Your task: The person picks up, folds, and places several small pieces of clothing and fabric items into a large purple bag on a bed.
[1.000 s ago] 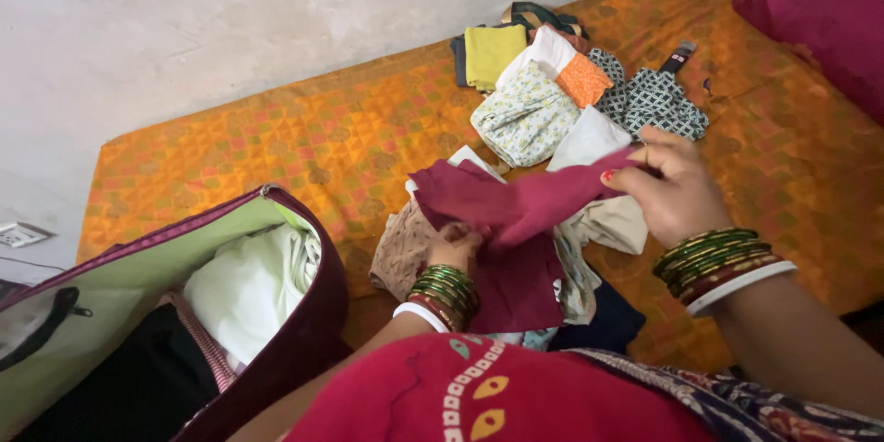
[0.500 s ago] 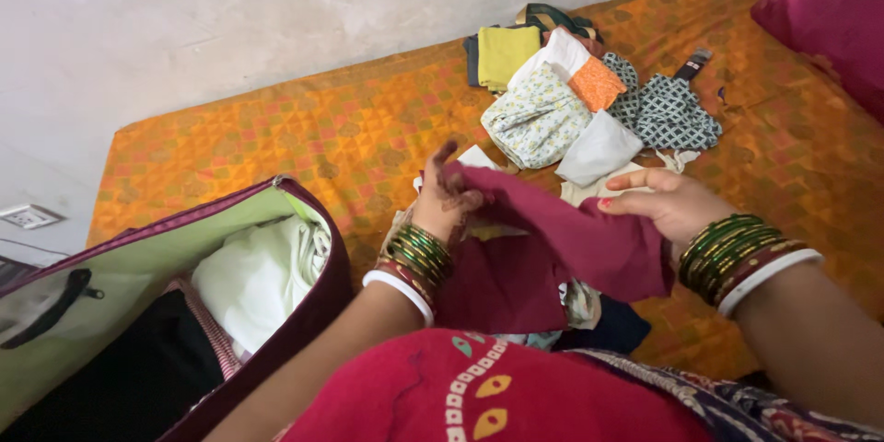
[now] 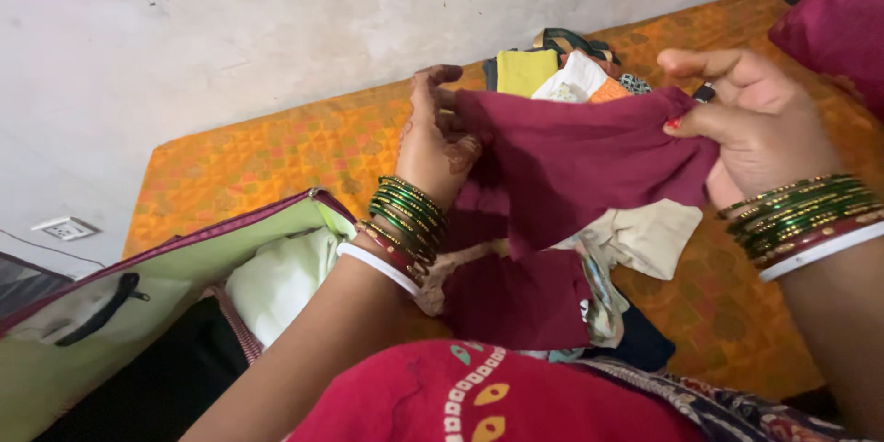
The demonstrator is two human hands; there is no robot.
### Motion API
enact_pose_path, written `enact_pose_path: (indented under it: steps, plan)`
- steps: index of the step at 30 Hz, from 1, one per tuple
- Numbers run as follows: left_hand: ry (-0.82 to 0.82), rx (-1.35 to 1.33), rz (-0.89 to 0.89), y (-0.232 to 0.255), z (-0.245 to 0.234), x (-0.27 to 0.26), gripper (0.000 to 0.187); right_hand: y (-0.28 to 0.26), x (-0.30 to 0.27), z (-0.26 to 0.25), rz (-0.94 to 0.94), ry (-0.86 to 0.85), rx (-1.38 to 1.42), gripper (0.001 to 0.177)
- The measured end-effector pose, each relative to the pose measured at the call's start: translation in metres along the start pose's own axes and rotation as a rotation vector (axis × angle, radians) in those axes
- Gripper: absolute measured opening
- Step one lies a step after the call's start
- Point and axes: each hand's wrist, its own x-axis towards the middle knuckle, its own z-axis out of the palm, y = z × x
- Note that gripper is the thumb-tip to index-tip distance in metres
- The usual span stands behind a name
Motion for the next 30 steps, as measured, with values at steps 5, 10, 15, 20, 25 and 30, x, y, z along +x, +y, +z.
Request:
enact_pose_path:
  steps: [5,10,15,20,25,30]
  plan:
    - [0.015,-0.02,-0.028,0.015,-0.01,-0.005,0.075,-0.027,0.001,0.028,-0.166,-0.01,-0.459,0.038]
    - [-0.172,0.002,0.085,0.012,-0.027,-0.007,0.058,-0.05,0.006,0.049,-0.293,-0.003,-0.782,0.044]
    - [-0.187,0.139,0.105,0.019,-0.035,-0.016,0.043,-0.047,0.008,0.042,-0.28,-0.009,-1.193,0.037]
    - [-0.096,0.264,0.137,0.02,-0.038,-0.013,0.041,-0.023,0.015,0.032,0.219,-0.011,-1.025,0.016]
    - [-0.184,0.326,0.132,0.007,-0.042,-0.002,0.046,0.002,0.018,0.034,0.303,0.037,-0.72,0.016]
    - [-0.226,0.762,0.256,0.011,-0.046,0.009,0.032,-0.012,0.02,0.054,0.144,-0.032,-0.831,0.021]
